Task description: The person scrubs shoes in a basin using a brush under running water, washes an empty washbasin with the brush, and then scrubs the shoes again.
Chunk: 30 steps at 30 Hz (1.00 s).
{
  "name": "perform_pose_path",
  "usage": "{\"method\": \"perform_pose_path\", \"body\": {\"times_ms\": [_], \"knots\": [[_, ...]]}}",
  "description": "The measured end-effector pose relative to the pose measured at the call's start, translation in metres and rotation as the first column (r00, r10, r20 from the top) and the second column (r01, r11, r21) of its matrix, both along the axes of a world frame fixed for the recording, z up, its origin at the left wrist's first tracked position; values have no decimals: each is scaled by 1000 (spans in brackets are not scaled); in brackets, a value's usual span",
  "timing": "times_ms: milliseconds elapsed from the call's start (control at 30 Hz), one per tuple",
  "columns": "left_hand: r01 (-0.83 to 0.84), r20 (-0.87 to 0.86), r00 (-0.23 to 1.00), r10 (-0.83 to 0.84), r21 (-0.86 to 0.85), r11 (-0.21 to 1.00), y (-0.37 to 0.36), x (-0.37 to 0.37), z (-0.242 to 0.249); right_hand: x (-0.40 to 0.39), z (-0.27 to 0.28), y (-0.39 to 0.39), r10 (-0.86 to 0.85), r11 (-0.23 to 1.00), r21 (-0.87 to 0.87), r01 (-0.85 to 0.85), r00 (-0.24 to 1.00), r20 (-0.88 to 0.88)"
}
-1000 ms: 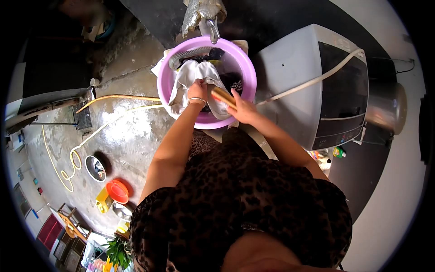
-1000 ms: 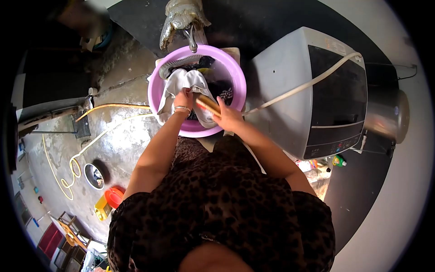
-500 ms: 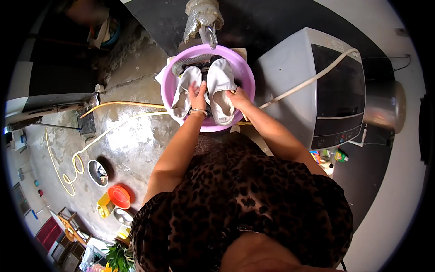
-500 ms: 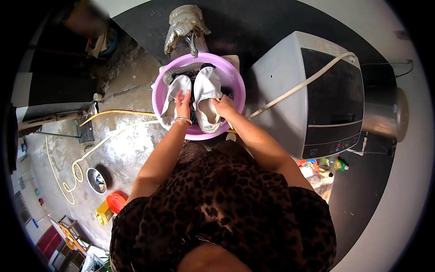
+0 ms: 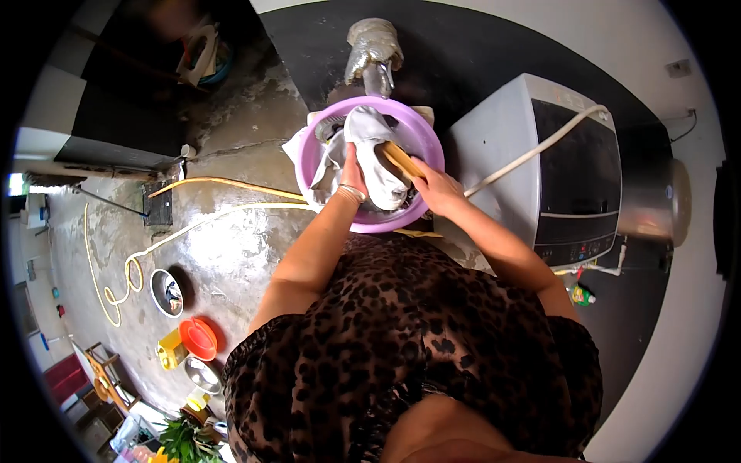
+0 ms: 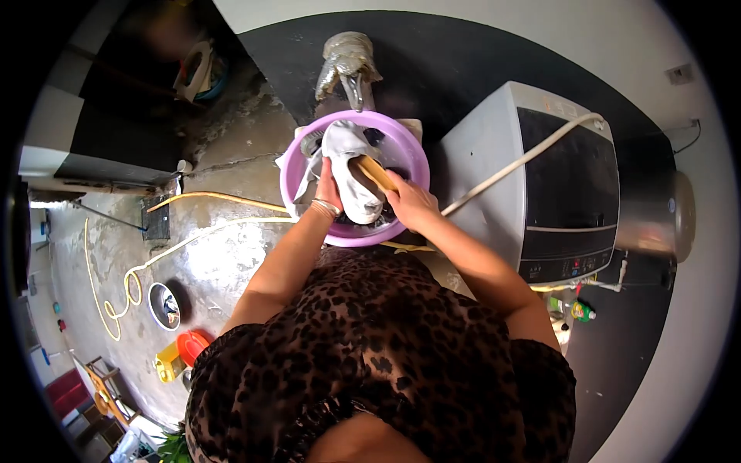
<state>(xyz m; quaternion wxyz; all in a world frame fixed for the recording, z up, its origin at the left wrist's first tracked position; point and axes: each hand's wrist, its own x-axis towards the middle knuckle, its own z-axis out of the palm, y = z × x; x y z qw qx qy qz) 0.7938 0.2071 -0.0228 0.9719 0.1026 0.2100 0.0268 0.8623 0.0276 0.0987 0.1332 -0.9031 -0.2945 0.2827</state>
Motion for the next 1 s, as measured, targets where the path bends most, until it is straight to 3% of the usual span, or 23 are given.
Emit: {"method": "perform_pose_path", "body": {"times_ms": [67, 100, 133, 200, 267, 300, 333, 400, 467, 500, 533, 600, 667, 733, 767, 800, 867, 900, 1000], "knots": [[-66, -40, 997, 70, 105, 992, 6, 4, -19, -19, 37, 6, -66, 993, -114, 36, 960, -272], [-59, -54, 997, 63, 64, 996, 9, 1, -2, -29, 46, 8, -64, 981, -195, -5, 935, -350], [-48, -69, 996, 49, 19, 999, 8, -3, 15, -36, 25, 4, 99, 991, 102, -87, 989, -114], [-9, -99, 995, 18, 95, 995, 1, 0, 17, -24, 2, 21, -13, 991, 132, 29, 992, -125], [32, -112, 994, -18, 123, 992, -17, 9, 28, 7, -25, 57, -101, 993, 69, 97, 993, 55], [-5, -146, 989, 27, 144, 990, -23, 19, 8, 16, -27, 61, -91, 993, 84, 83, 991, 94], [-15, -135, 990, 33, 133, 991, -22, 15, 37, 17, -17, 66, -79, 993, 101, 66, 988, 134], [-32, -81, 996, 43, 138, 990, -3, 13, 17, 2, 16, 57, -68, 994, 83, 77, 993, -97], [-94, -89, 990, 105, 121, 988, 10, 5, 39, -18, 31, 35, 81, 995, 64, -70, 978, -190], [-96, -89, 990, 110, 146, 985, 12, 6, 42, -21, 3, 24, 172, 969, 166, -182, 982, 75], [-92, -97, 989, 109, 168, 982, 10, 5, 42, -18, 3, 28, 116, 980, 157, -122, 992, 46], [-120, -125, 981, 148, 213, 970, 1, 18, 12, -8, -9, 50, 39, 977, 200, -80, 979, 201], [-110, -201, 965, 166, 263, 959, -12, 14, 38, 3, -14, 62, 40, 984, 163, -71, 982, 187], [-108, -203, 966, 161, 249, 962, -1, 12, 25, -7, 4, 61, 45, 974, 215, -73, 990, 134], [-124, -202, 965, 169, 215, 969, 7, 10, 17, -18, 22, 53, 85, 992, 99, -80, 995, -52], [-126, -205, 964, 171, 215, 968, 20, 8, 4, -28, 28, 41, 152, 986, 78, -149, 988, -35], [-147, -131, 976, 176, 202, 968, 13, 0, 40, -23, 6, 32, 208, 972, 87, -216, 974, 95], [-146, -134, 973, 188, 272, 951, 16, 9, -6, -18, 6, 41, 177, 983, 25, -181, 976, 124], [-140, -226, 952, 208, 284, 949, -13, 16, 17, 8, -1, 76, 71, 997, 7, -74, 969, 237]]}}
